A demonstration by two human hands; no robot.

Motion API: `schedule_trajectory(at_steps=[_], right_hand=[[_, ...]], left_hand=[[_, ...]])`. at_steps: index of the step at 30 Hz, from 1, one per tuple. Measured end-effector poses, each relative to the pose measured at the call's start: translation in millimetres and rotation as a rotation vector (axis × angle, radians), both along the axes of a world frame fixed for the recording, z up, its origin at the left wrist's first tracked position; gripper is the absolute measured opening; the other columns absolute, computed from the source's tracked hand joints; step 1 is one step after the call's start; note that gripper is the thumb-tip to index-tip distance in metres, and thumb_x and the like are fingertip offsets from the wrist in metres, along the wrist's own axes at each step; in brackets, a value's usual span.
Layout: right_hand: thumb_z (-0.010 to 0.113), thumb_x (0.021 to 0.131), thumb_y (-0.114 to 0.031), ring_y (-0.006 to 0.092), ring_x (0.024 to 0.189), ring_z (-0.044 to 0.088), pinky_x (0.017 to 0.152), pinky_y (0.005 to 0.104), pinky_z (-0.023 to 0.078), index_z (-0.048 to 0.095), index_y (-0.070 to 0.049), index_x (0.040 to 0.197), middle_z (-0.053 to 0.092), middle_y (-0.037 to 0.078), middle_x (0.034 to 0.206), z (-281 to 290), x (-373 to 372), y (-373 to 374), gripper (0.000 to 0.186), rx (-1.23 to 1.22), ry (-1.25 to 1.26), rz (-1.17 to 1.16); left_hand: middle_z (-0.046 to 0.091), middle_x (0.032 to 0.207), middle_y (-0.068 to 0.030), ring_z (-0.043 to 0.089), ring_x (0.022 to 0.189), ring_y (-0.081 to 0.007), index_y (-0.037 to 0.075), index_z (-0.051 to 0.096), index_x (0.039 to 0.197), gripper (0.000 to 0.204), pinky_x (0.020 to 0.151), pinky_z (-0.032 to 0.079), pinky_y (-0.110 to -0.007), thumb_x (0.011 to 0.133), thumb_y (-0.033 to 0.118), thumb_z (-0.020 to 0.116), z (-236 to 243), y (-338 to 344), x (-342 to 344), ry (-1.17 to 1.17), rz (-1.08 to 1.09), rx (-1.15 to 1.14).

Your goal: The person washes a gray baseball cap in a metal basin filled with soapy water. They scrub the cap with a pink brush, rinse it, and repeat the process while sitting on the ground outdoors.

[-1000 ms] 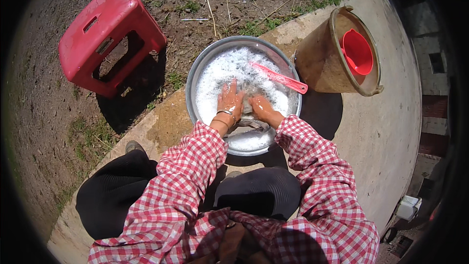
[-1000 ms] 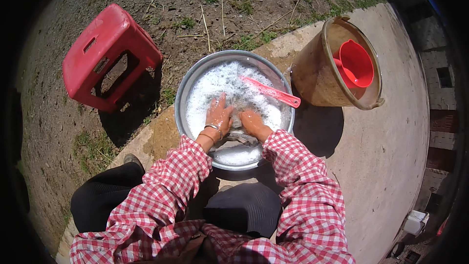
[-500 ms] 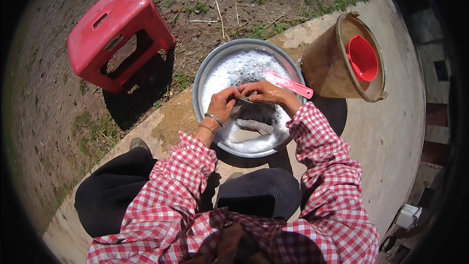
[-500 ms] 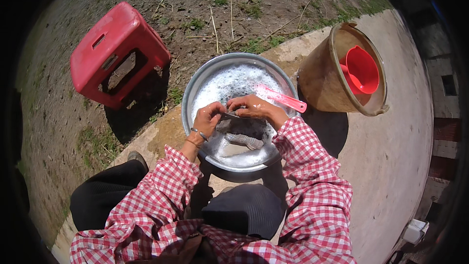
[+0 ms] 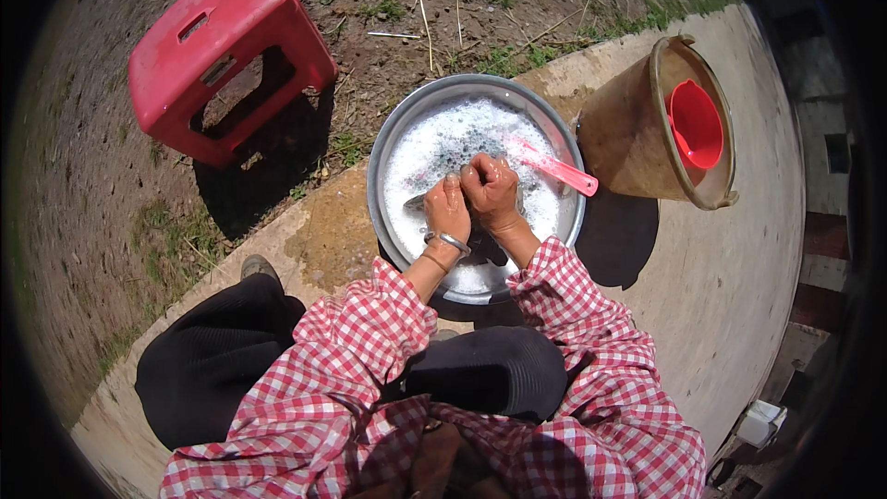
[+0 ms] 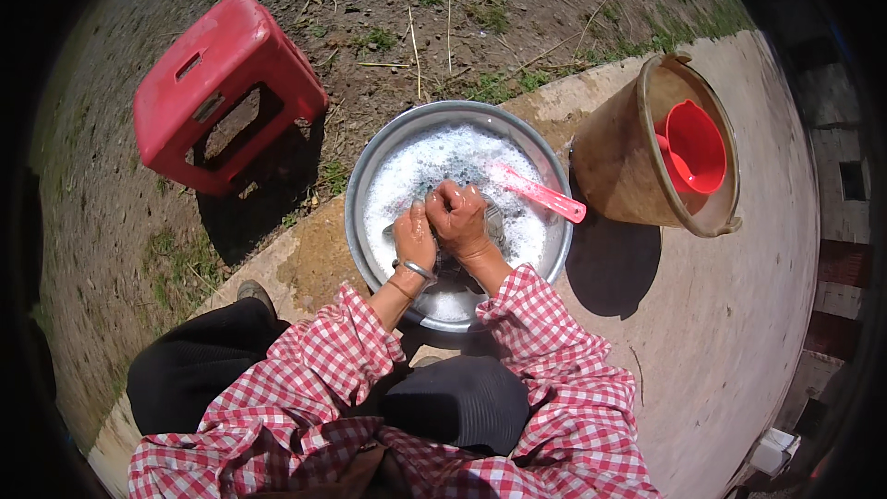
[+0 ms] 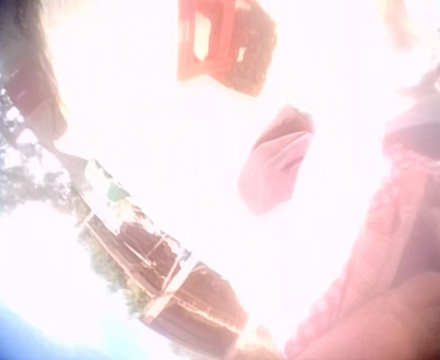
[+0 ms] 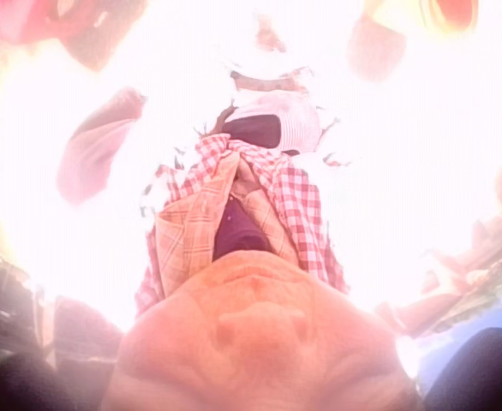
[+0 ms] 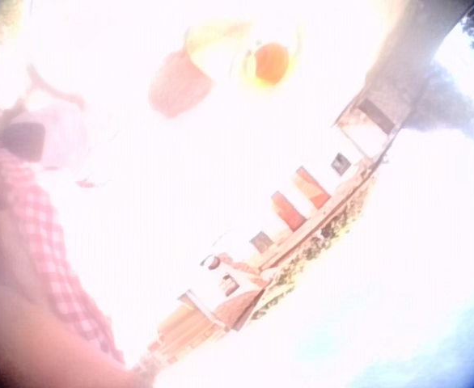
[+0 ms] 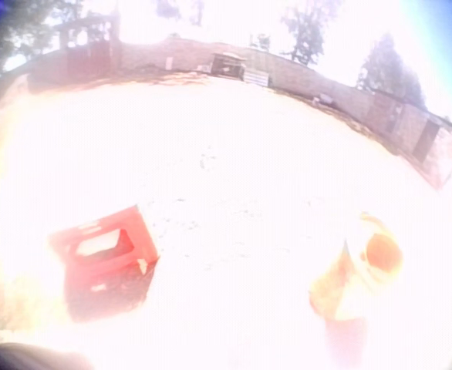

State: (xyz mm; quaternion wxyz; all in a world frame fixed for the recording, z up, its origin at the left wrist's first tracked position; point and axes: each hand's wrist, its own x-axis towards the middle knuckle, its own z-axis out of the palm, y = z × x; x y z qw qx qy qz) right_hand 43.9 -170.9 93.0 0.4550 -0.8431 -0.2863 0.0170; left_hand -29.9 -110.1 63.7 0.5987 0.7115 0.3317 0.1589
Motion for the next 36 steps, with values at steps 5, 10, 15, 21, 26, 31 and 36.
schedule_trajectory(at_steps=[5, 10, 15, 21, 26, 31, 36], right_hand=[[0.056, 0.076, -0.013, 0.0304, 0.055, 0.052, 0.055, 0.0381, 0.042, 0.056, -0.005, 0.077, 0.055, 0.015, 0.062, 13.7, -14.4, 13.2, 0.008, 0.068, -0.057, -0.009], [0.044, 0.083, -0.013, 0.0289, 0.051, 0.053, 0.048, 0.0329, 0.040, 0.055, -0.002, 0.081, 0.052, 0.014, 0.058, 6.1, 6.5, 9.3, 0.015, 0.173, 0.070, -0.170], [0.051, 0.078, -0.014, 0.0348, 0.065, 0.055, 0.064, 0.0457, 0.042, 0.055, -0.003, 0.087, 0.060, 0.016, 0.075, -48.5, 70.3, -35.1, 0.015, -0.166, -0.260, -0.236], [0.060, 0.077, -0.028, 0.0432, 0.082, 0.055, 0.072, 0.0490, 0.041, 0.042, 0.003, 0.101, 0.057, 0.026, 0.088, -74.1, 59.8, -80.4, 0.043, -0.877, 0.201, 0.150], [0.056, 0.078, -0.023, 0.0398, 0.087, 0.054, 0.073, 0.0455, 0.042, 0.044, -0.001, 0.106, 0.057, 0.026, 0.088, -43.7, 75.9, -102.8, 0.037, -0.643, 0.189, 0.112], [0.056, 0.079, -0.026, 0.0402, 0.087, 0.055, 0.074, 0.0438, 0.043, 0.042, -0.003, 0.114, 0.058, 0.025, 0.091, -71.0, 51.5, -92.7, 0.044, -0.648, 0.304, -0.049], [0.057, 0.079, -0.022, 0.0419, 0.091, 0.054, 0.078, 0.0454, 0.041, 0.035, 0.008, 0.116, 0.056, 0.030, 0.091, -105.6, 28.3, -67.5, 0.052, -0.547, 0.261, -0.008]], left_hand=[[0.049, 0.055, -0.0105, 0.047, 0.052, -0.0137, -0.003, 0.051, 0.067, 0.036, 0.050, 0.040, -0.031, 0.091, 0.021, 0.037, 9.6, 11.2, 8.3, -0.130, 0.028, 0.112], [0.046, 0.055, -0.0207, 0.042, 0.050, -0.0332, -0.003, 0.051, 0.067, 0.031, 0.050, 0.036, -0.040, 0.084, 0.024, 0.048, 4.8, 22.2, 9.8, -0.200, -0.329, 0.019], [0.056, 0.065, -0.0131, 0.053, 0.058, -0.0281, 0.004, 0.058, 0.084, 0.014, 0.057, 0.042, -0.036, 0.078, 0.016, 0.054, -10.4, 50.6, 13.4, -0.086, -0.247, 0.244], [0.060, 0.093, -0.0194, 0.056, 0.092, -0.0362, 0.006, 0.050, 0.110, 0.044, 0.079, 0.045, -0.043, 0.068, 0.009, 0.063, -29.6, 79.4, 16.4, 0.404, -0.741, 0.446], [0.060, 0.089, -0.0200, 0.057, 0.088, -0.0357, 0.005, 0.048, 0.114, 0.049, 0.076, 0.046, -0.041, 0.067, 0.006, 0.063, 4.4, 88.2, -9.4, 0.205, -0.529, 0.477], [0.053, 0.108, -0.0216, 0.052, 0.093, -0.0386, 0.005, 0.053, 0.109, 0.048, 0.079, 0.044, -0.041, 0.063, -0.004, 0.049, 29.1, 71.0, -8.3, 0.135, -0.383, 0.625], [0.059, 0.098, -0.0207, 0.058, 0.089, -0.0338, 0.004, 0.059, 0.104, 0.045, 0.078, 0.046, -0.036, 0.063, -0.005, 0.042, 22.2, 37.8, -17.5, -0.147, -0.264, 0.257]])
